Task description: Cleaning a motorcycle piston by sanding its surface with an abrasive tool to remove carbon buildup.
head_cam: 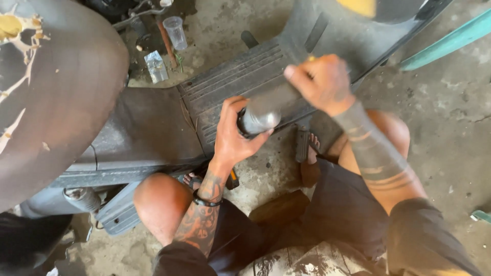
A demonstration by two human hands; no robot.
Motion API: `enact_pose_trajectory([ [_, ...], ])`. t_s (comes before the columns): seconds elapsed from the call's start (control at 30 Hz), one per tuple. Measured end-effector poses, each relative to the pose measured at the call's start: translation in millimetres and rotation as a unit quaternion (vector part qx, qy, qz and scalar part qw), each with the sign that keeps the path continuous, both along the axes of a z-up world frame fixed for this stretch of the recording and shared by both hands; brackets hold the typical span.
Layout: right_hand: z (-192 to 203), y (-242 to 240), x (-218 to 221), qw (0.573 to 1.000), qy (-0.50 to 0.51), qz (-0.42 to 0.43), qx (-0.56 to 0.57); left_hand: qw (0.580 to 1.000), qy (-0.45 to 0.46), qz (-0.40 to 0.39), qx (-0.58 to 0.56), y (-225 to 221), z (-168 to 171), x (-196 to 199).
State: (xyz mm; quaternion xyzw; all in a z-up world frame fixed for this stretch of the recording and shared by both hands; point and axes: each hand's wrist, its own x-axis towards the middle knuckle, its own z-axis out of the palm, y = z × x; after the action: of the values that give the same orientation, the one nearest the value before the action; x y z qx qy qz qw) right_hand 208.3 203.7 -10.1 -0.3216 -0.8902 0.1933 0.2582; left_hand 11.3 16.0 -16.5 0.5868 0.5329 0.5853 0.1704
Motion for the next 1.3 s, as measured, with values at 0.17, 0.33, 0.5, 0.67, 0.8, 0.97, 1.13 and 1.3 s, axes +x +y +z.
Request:
enact_pose_trajectory([
  [0.17,31.3,-30.0,-10.2,0.999,0.026,0.04,-0.018,1.0,-0.002,0.003,0.005,-3.4,6.4,0.1],
  [0.33,8.7,-9.7,2.9,0.999,0.01,0.014,-0.037,1.0,0.001,0.015,0.013,-1.5,-3.1,-0.1],
  [0.5,38.6,-42.4,-11.1,0.994,0.042,0.093,-0.047,1.0,-0.011,0.008,0.025,-4.7,3.8,3.0],
  [0.67,4.6,-6.7,13.5,0.999,0.011,0.024,-0.036,1.0,0.005,0.012,-0.009,-7.5,-3.5,2.9],
  [0.8,42.9,-47.9,-11.5,0.992,0.053,0.108,-0.036,1.0,-0.013,0.006,-0.005,-8.2,6.8,2.7],
  [0.97,3.0,-5.4,13.2,0.999,-0.018,-0.015,-0.028,0.999,-0.005,0.019,-0.029,-6.1,-6.0,3.8],
  [1.13,20.6,-34.1,-6.1,0.996,0.021,0.049,-0.071,0.999,0.003,0.022,-0.028,-3.3,0.0,2.6],
  [1.3,5.4,2.3,17.4,0.997,-0.028,-0.061,-0.034,0.999,0.004,0.023,-0.04,-2.8,-6.1,6.6],
])
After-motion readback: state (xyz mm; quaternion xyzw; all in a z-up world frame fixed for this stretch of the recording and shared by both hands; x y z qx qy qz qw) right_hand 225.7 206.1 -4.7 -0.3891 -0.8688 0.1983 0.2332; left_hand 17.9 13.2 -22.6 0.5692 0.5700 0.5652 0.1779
